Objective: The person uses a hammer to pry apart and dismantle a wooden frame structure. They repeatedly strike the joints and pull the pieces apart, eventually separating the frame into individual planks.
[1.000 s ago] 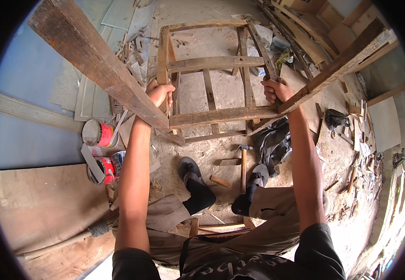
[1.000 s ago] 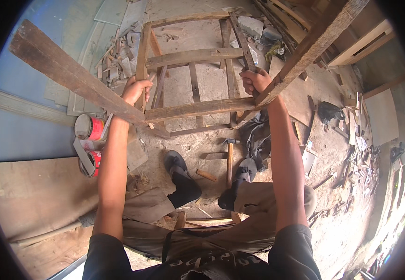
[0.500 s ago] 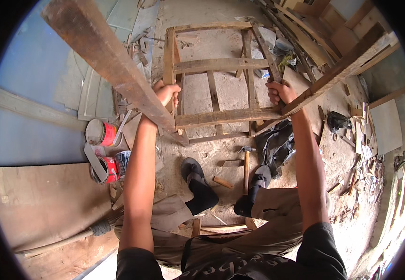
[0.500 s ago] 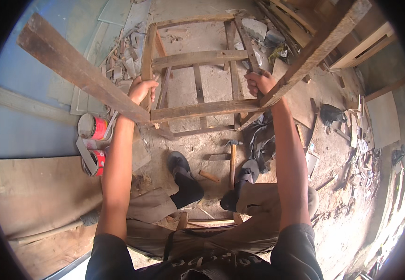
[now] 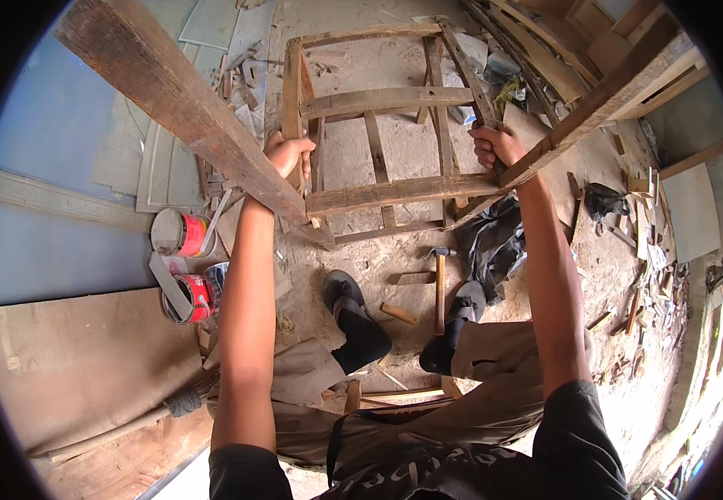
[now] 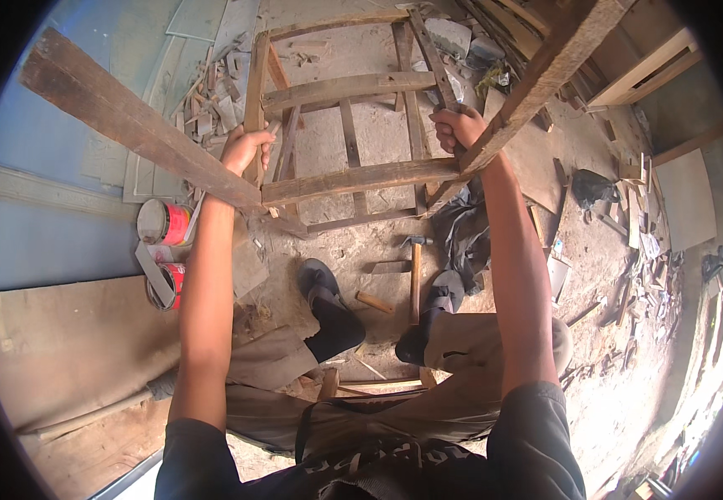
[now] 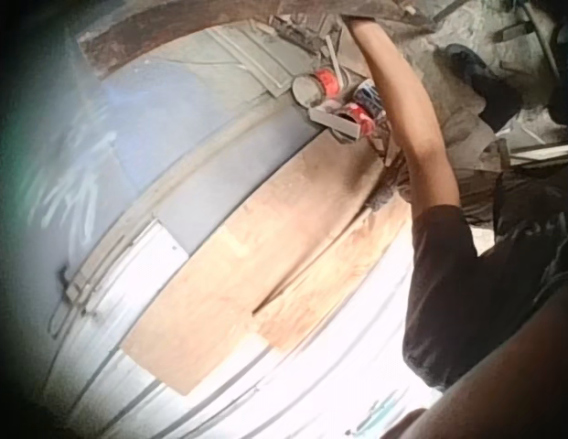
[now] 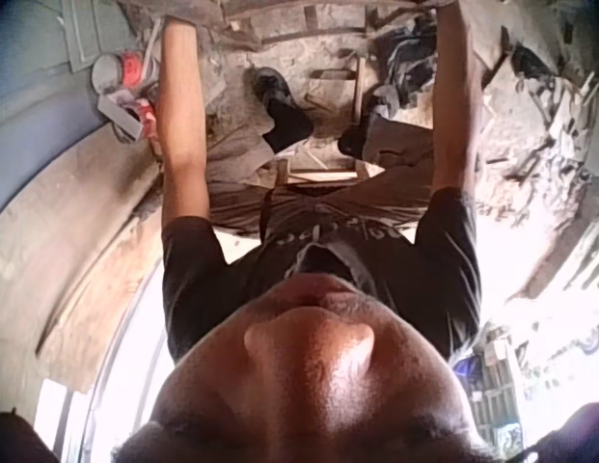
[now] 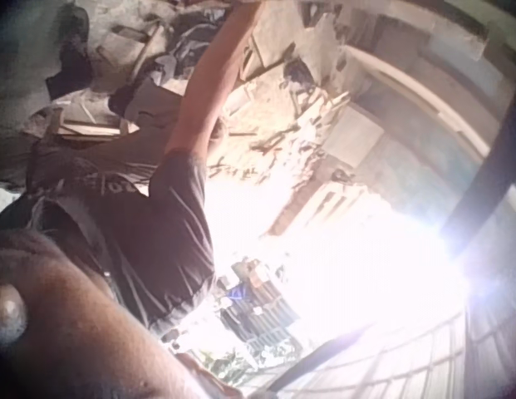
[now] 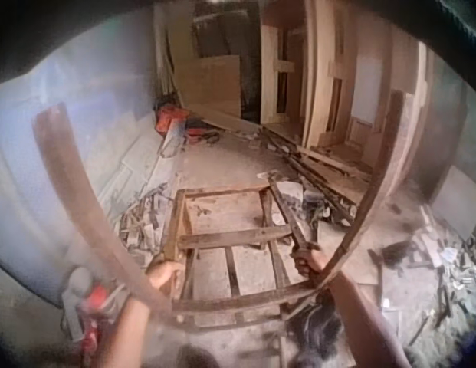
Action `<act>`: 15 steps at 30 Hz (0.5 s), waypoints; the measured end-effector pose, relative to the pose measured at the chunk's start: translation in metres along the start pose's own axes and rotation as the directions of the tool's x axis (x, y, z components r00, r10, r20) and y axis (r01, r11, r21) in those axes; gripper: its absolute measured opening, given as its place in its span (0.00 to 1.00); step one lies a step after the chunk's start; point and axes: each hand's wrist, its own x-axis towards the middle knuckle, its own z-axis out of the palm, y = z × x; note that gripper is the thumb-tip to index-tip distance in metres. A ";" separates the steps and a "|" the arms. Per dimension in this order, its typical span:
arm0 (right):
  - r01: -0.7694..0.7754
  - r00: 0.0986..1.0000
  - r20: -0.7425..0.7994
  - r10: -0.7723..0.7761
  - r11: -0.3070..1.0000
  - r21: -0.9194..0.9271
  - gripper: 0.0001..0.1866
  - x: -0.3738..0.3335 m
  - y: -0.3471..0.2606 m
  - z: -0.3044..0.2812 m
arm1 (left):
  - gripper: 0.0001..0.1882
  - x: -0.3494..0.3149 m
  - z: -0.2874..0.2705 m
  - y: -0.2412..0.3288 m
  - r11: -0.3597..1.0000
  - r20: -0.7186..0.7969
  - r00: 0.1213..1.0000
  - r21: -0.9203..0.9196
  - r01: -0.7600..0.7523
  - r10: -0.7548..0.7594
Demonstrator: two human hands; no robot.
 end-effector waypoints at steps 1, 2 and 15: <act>0.013 1.000 -0.021 -0.012 1.000 0.008 0.11 -0.002 0.005 0.002 | 0.05 -0.004 0.001 0.001 1.000 -0.005 1.000 0.002 0.009 -0.009; 0.006 1.000 -0.020 -0.005 1.000 0.016 0.11 -0.003 0.005 0.002 | 0.05 -0.004 0.001 0.001 1.000 -0.011 1.000 0.002 0.010 -0.010; -0.039 0.999 0.024 0.038 0.998 0.043 0.12 0.005 0.004 -0.006 | 0.12 0.008 -0.008 -0.007 1.000 0.061 0.998 0.001 0.027 -0.027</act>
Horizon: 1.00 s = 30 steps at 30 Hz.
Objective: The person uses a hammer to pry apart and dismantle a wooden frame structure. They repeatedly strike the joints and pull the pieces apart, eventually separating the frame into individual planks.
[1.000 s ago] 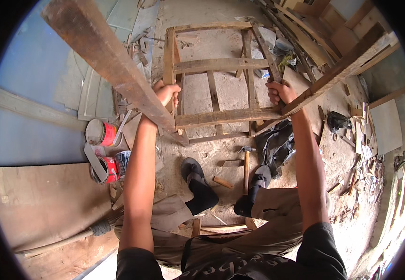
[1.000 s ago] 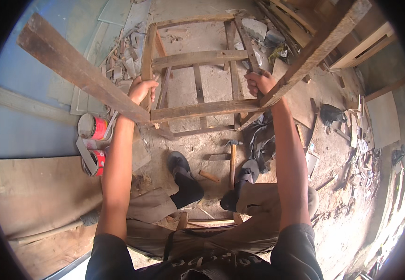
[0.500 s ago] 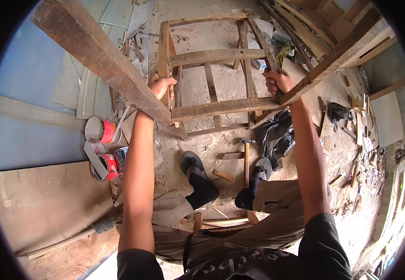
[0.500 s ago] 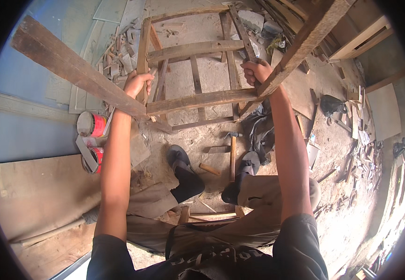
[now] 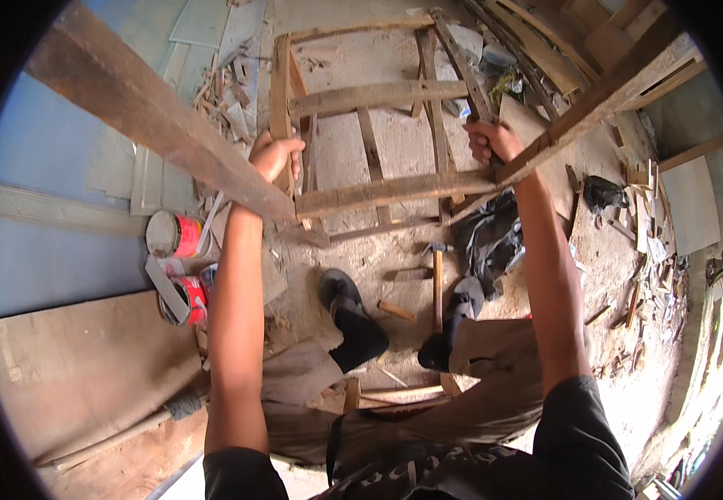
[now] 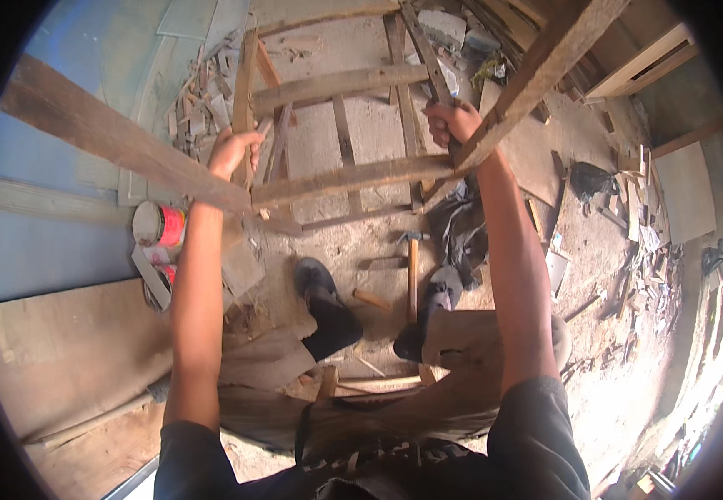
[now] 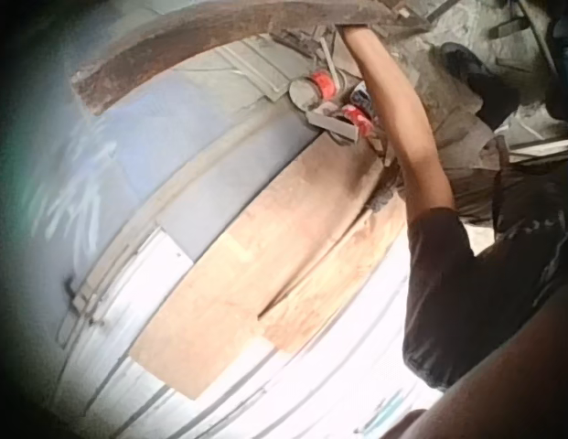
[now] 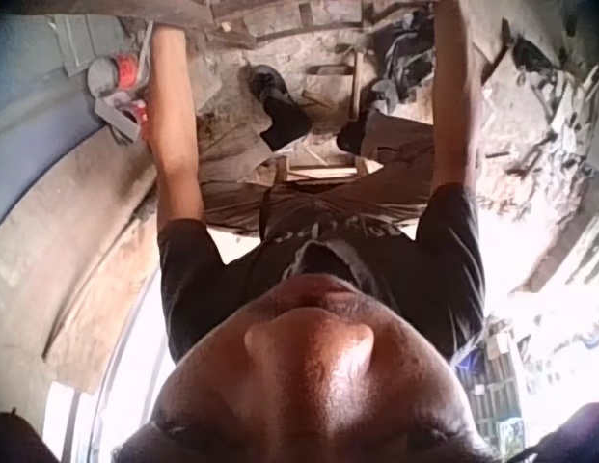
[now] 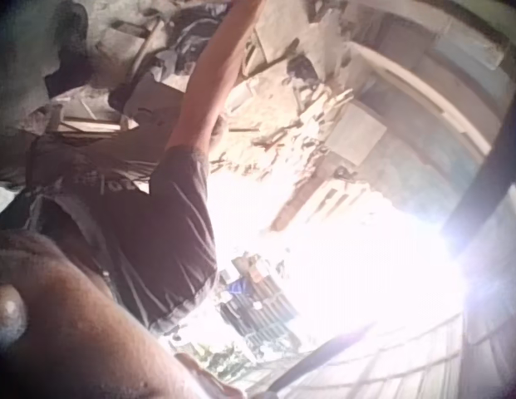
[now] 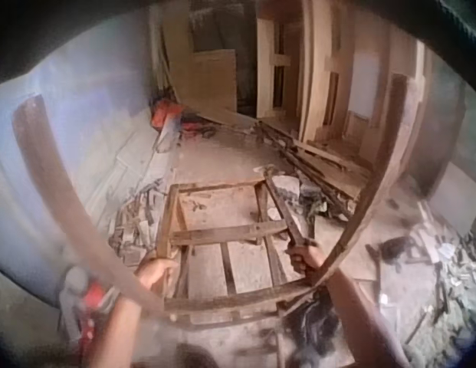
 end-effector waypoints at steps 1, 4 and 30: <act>-0.020 1.000 -0.002 0.020 1.000 0.024 0.12 0.000 0.004 -0.006 | 0.12 -0.001 0.002 -0.001 1.000 -0.006 1.000 -0.005 0.008 -0.008; 0.031 0.999 -0.011 -0.030 0.999 0.031 0.12 -0.007 0.004 0.009 | 0.10 -0.006 -0.001 0.000 1.000 0.000 1.000 0.023 -0.018 0.018; 0.005 0.898 -0.251 -0.363 0.577 -0.817 0.33 0.071 -0.033 0.013 | 0.51 0.026 0.014 0.041 0.779 -0.110 0.986 0.626 -0.032 0.128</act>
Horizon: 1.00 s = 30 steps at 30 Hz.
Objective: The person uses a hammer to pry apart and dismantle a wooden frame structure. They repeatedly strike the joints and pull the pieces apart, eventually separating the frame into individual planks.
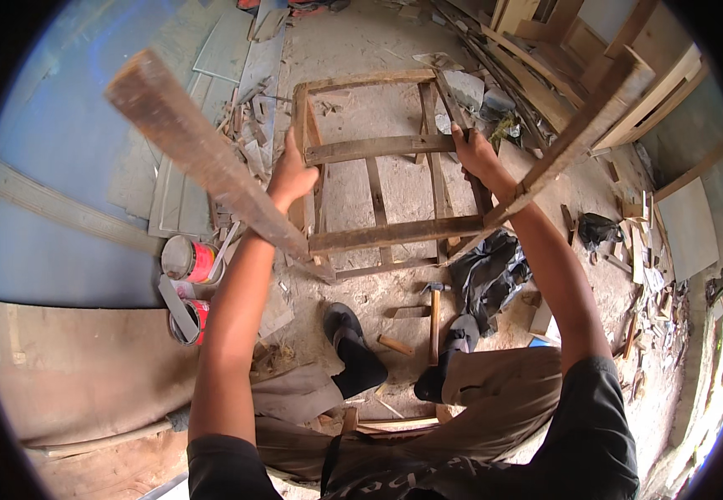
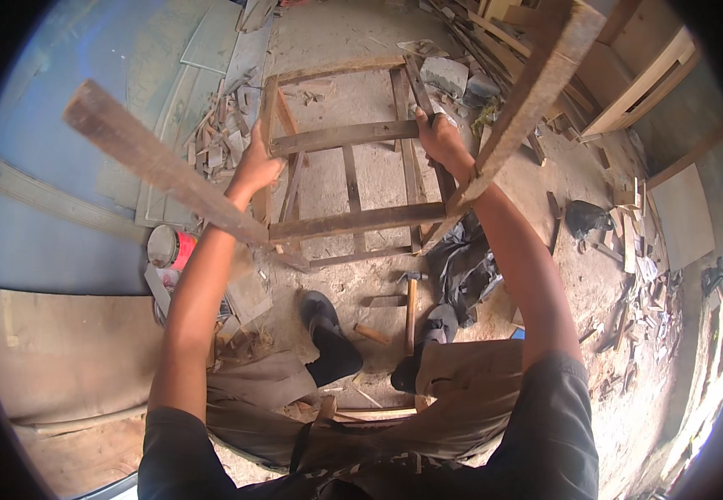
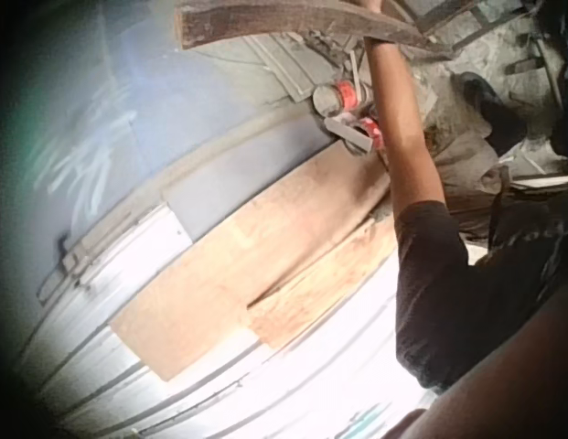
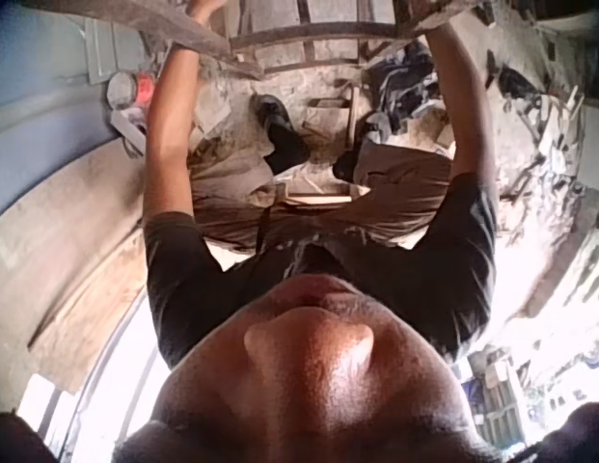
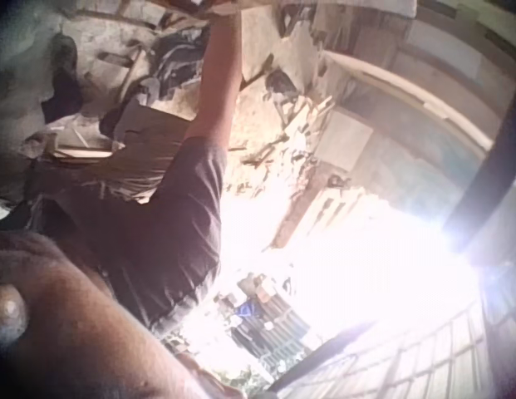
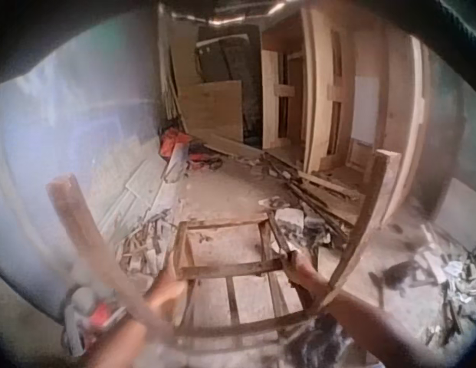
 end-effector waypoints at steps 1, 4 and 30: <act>-0.027 1.000 -0.007 0.028 0.999 0.038 0.32 -0.010 -0.004 0.003 | 0.51 0.001 -0.001 -0.002 0.997 -0.014 1.000 -0.078 -0.002 0.001; 0.011 0.999 -0.043 -0.010 1.000 0.018 0.30 0.002 0.000 -0.003 | 0.51 0.000 0.002 -0.001 0.960 0.002 1.000 -0.280 0.008 -0.008; 0.002 0.999 0.037 -0.004 0.999 0.044 0.32 -0.001 -0.002 -0.004 | 0.53 0.012 0.002 -0.015 0.901 0.021 0.993 -0.424 -0.097 0.117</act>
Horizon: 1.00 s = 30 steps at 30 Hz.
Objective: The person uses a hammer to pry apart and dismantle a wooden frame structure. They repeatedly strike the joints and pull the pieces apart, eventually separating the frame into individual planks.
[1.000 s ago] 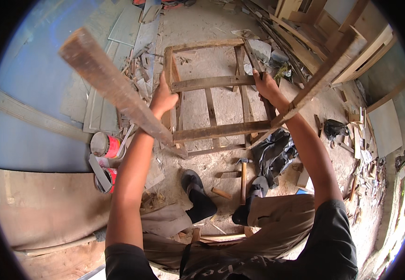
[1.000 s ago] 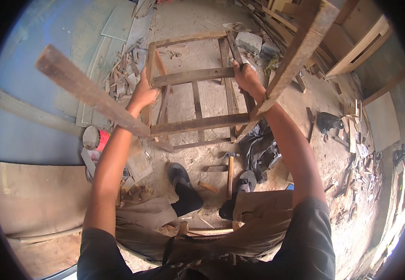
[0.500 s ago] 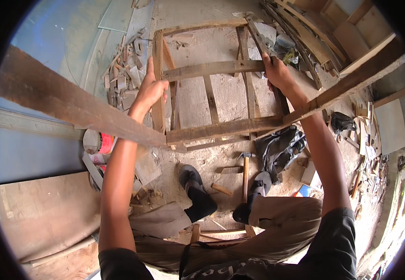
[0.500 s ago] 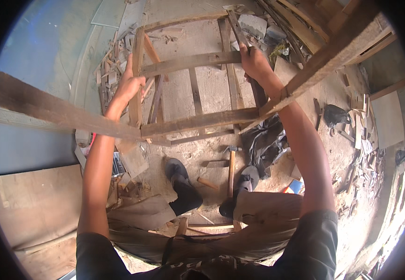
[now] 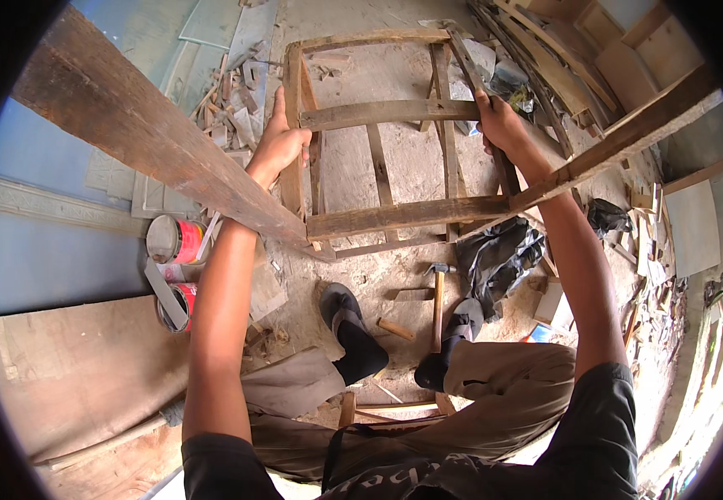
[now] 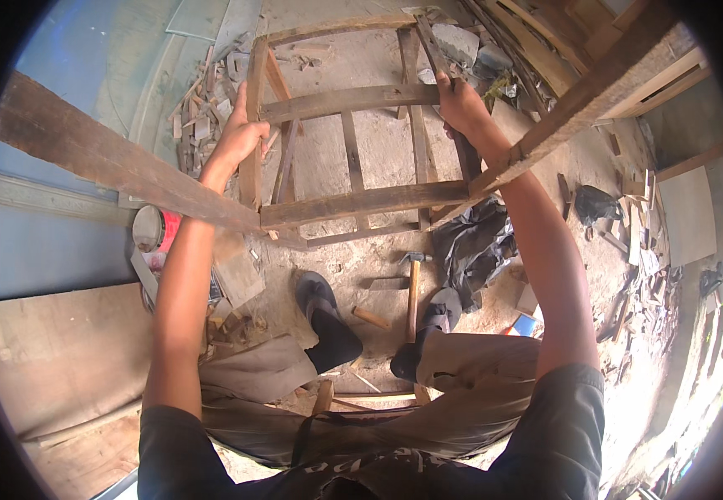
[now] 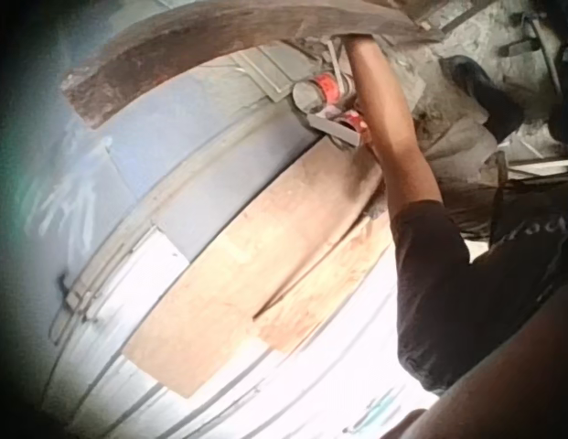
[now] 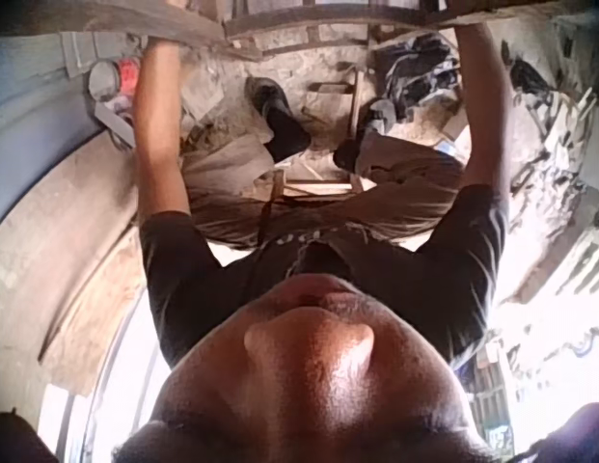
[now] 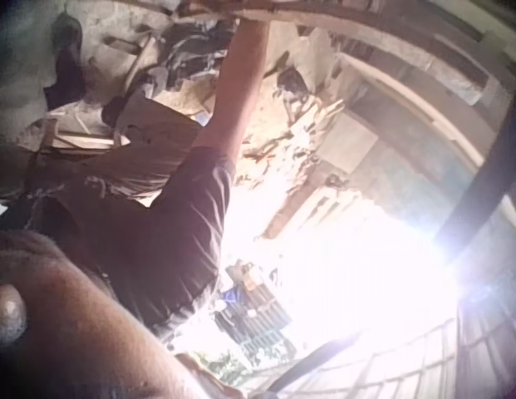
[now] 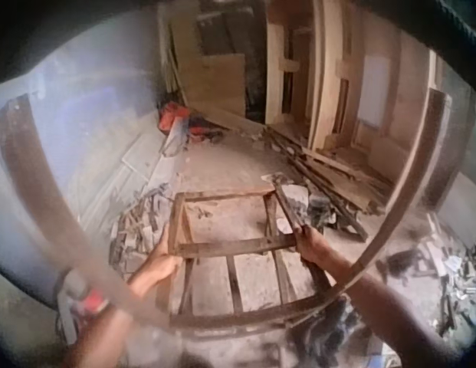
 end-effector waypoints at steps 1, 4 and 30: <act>-0.013 1.000 0.009 0.013 1.000 0.013 0.32 0.000 -0.003 -0.001 | 0.53 0.004 -0.003 0.001 1.000 0.014 1.000 -0.002 0.000 0.000; 0.004 1.000 -0.010 -0.003 1.000 0.010 0.32 -0.003 -0.008 0.002 | 0.53 -0.002 -0.003 -0.005 0.998 0.000 0.999 0.039 0.049 -0.049; -0.067 0.993 -0.036 0.116 0.773 0.631 0.23 -0.001 0.066 -0.006 | 0.31 -0.103 -0.057 -0.073 0.974 0.009 0.979 0.104 0.200 -0.202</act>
